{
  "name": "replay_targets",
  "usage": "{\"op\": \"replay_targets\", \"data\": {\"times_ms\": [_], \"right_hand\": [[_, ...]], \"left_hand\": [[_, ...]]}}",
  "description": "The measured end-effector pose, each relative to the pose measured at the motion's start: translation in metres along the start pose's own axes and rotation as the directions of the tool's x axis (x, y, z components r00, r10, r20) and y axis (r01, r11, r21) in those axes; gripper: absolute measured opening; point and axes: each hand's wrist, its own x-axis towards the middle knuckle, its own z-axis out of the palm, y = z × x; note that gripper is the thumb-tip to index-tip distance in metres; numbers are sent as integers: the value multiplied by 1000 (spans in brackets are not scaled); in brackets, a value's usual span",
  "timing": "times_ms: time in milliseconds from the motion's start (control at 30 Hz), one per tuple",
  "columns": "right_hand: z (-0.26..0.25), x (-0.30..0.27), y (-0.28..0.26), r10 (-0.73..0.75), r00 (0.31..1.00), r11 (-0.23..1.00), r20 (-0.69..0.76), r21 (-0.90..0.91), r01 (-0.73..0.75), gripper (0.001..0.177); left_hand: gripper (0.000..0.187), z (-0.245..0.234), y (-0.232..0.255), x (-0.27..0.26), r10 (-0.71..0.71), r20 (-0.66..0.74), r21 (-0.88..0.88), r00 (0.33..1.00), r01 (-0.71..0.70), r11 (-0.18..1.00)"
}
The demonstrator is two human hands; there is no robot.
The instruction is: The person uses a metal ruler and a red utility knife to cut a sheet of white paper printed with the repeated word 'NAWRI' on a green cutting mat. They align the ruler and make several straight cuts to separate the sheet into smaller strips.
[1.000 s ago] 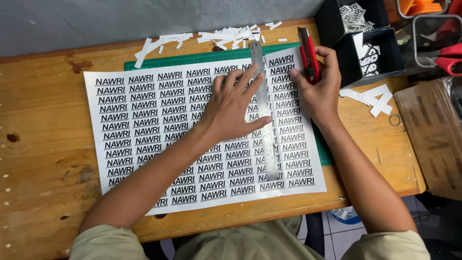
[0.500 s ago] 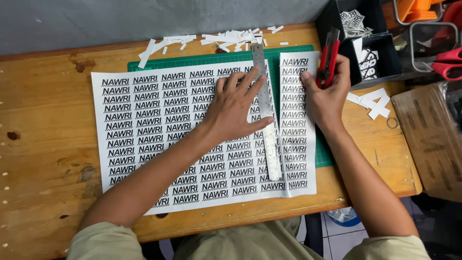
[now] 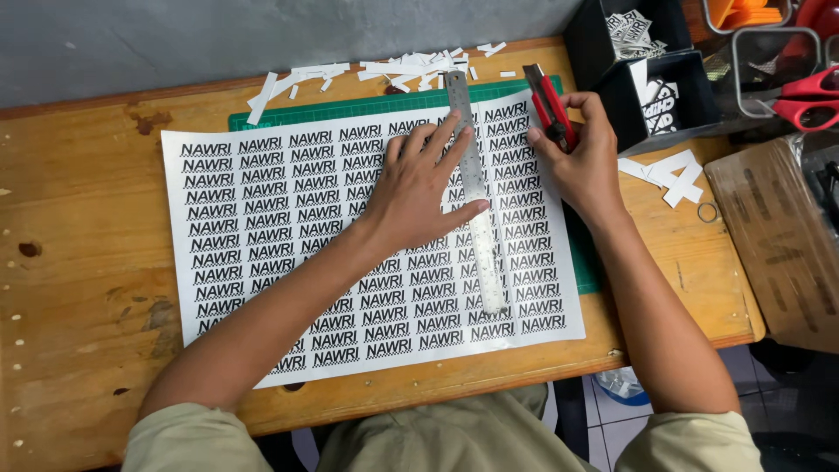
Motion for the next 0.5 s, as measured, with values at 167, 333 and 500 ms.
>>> {"op": "replay_targets", "data": {"times_ms": [167,333,500], "right_hand": [[-8,1,-27,77,993,991,89,-120,-66,43],[-8,-2,-27,110,987,983,121,-162,-90,44],[0,-4,-30,110,993,979,47,-180,-99,42]], "left_hand": [[102,14,-11,8,-65,97,147,993,50,988],[93,10,-39,22,-50,43,189,998,41,981],[90,5,-37,23,-37,141,184,989,10,983]]}}
